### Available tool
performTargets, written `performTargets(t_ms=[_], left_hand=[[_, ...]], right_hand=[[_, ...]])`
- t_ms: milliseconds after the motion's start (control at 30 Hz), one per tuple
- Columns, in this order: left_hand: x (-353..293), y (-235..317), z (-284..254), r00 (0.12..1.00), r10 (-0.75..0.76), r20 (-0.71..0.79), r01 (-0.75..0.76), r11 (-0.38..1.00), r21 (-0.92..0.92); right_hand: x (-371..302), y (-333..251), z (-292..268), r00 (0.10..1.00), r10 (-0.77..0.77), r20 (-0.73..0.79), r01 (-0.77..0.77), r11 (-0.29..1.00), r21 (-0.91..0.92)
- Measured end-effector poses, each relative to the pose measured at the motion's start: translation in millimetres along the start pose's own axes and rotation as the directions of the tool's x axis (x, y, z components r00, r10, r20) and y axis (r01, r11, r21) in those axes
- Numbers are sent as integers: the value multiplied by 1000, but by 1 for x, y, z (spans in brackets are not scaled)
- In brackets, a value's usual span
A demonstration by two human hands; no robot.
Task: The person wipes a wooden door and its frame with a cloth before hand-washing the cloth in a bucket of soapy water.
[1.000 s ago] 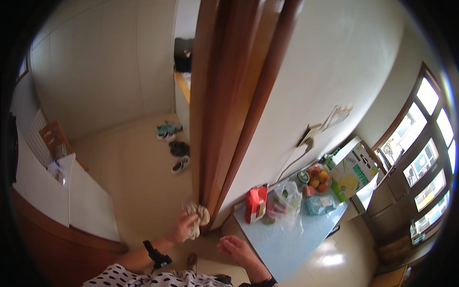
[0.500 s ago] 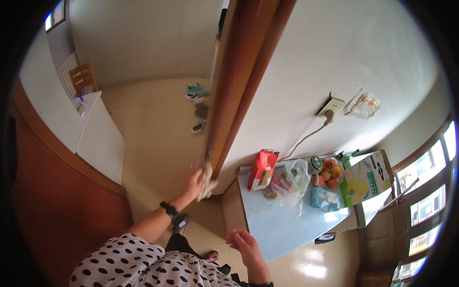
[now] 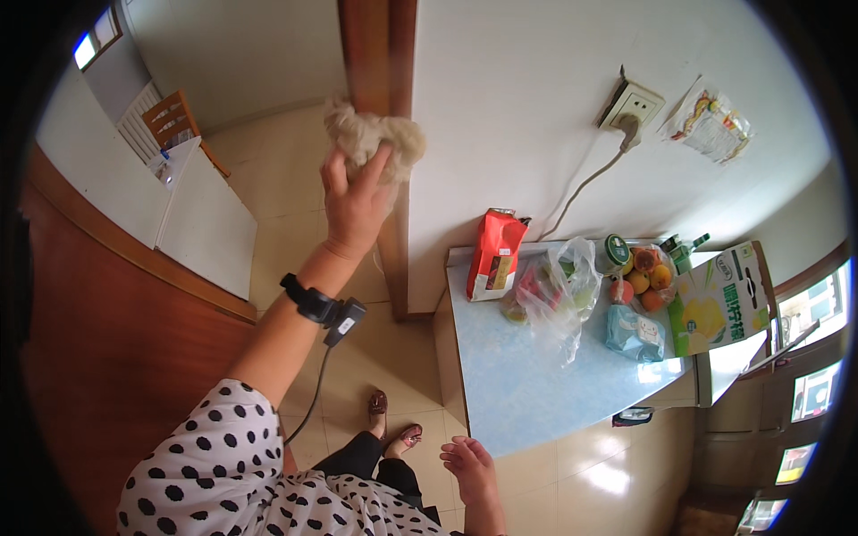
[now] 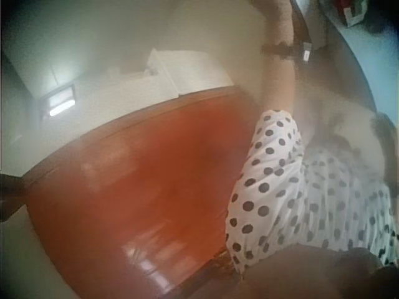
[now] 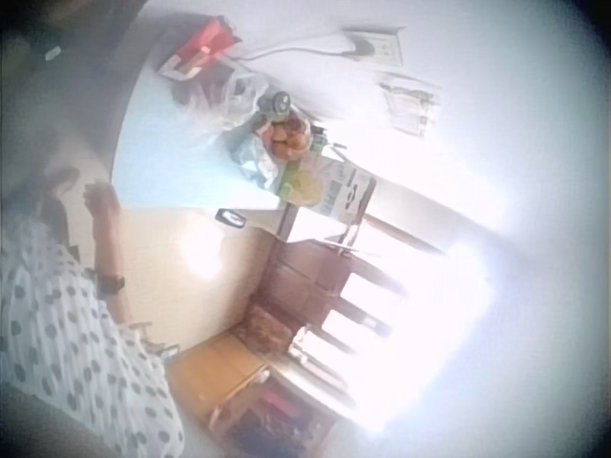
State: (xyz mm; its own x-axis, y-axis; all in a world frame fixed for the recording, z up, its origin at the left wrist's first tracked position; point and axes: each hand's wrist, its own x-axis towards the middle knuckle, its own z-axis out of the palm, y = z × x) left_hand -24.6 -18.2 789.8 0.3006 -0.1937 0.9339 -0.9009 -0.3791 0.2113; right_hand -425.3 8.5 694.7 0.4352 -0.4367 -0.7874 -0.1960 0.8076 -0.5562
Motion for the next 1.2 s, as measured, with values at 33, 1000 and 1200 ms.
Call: performTargets(t_ms=[33, 1000, 1200], left_hand=[[-21, -11, 15, 998, 42, -46, -40, 998, 40], [-235, -81, -125, 215, -159, 964, 587, -767, -258], [-410, -13, -331, -339, -869, 359, 888, -169, 428]], right_hand=[[6, 1, 4, 999, 10, 34, -10, 1000, 17], [5, -17, 2, 984, -37, 174, 92, 945, -315], [4, -23, -42, 933, 14, 361, 146, 900, -411]])
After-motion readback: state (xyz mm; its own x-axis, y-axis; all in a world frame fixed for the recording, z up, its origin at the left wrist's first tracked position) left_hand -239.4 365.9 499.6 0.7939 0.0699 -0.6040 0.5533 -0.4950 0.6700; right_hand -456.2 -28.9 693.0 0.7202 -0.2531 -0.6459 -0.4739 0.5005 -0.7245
